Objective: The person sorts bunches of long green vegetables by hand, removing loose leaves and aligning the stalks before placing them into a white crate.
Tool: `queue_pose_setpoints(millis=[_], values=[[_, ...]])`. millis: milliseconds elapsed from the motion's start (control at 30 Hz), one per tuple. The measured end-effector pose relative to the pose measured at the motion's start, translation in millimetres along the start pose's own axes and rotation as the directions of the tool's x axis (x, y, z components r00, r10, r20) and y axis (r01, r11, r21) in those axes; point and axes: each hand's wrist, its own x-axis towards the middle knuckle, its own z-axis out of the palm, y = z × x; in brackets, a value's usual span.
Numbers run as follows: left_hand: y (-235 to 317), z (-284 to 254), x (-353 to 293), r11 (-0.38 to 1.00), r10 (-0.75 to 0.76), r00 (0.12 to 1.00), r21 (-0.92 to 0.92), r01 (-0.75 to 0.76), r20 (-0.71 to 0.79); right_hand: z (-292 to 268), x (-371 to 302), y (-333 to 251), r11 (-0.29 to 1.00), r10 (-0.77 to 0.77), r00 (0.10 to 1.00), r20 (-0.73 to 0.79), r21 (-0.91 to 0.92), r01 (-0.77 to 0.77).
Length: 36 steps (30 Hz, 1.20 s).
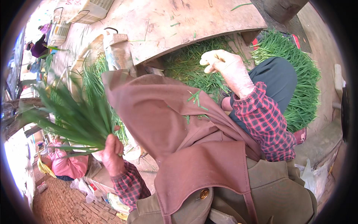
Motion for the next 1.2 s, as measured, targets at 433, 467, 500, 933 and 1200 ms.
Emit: queue_pose_setpoints(millis=[433,467,500,933,1200], values=[[-62,10,-34,-0.211,0.448,0.753,0.876,-0.434,0.481,-8,1,-12,0.998,0.006,1.000,-0.016,0.068,-0.005],[-62,9,-36,-0.211,0.439,0.761,0.878,-0.430,0.479,-8,2,-10,0.997,0.005,1.000,-0.010,0.074,-0.004],[-63,8,-37,-0.211,0.429,0.767,0.879,-0.428,0.477,-9,3,-7,0.996,0.000,1.000,0.012,0.090,-0.001],[-64,-2,-40,-0.316,0.399,0.721,0.823,-0.472,0.566,27,-2,-30,0.948,-0.296,0.950,0.097,-0.095,0.305],[-57,-1,-42,-0.333,0.337,0.751,0.818,-0.469,0.567,112,-48,-21,0.167,-0.468,0.493,0.733,-0.475,0.864]])
